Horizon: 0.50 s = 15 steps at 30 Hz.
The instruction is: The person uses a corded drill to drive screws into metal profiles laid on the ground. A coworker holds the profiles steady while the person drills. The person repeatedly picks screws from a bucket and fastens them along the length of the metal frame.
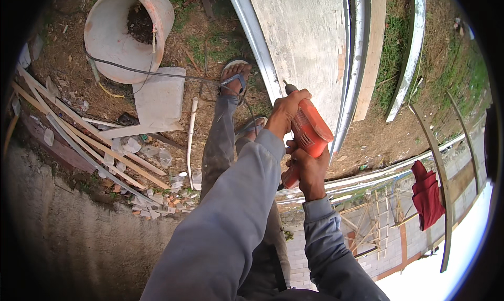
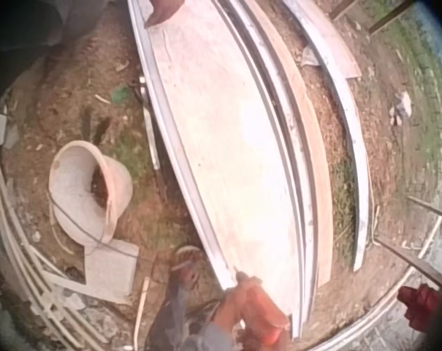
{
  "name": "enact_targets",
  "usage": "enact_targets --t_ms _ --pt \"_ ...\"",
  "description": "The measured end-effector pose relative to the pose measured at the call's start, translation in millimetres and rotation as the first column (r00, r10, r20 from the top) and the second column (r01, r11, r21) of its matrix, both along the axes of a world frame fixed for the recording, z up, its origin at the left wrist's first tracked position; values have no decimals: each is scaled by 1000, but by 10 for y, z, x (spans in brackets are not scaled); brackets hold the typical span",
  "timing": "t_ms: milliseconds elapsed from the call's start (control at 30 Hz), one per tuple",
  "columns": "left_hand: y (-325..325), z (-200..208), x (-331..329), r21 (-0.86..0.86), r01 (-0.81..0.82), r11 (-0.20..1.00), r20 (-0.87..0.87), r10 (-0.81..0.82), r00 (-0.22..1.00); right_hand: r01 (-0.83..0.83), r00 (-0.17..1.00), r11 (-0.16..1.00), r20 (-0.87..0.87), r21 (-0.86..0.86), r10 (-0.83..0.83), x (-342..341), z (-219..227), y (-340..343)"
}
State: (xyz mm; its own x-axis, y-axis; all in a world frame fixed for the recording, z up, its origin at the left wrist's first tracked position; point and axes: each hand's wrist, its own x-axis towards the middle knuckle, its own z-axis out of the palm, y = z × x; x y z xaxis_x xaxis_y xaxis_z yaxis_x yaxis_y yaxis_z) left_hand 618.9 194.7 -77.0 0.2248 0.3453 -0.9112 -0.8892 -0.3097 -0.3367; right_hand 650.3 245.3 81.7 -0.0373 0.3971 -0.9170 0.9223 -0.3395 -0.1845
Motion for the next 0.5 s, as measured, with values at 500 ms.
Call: enact_targets --t_ms 500 --pt "-453 1180 229 -66 130 989 -264 -143 954 72 985 997 -153 -29 -75 742 988 -394"
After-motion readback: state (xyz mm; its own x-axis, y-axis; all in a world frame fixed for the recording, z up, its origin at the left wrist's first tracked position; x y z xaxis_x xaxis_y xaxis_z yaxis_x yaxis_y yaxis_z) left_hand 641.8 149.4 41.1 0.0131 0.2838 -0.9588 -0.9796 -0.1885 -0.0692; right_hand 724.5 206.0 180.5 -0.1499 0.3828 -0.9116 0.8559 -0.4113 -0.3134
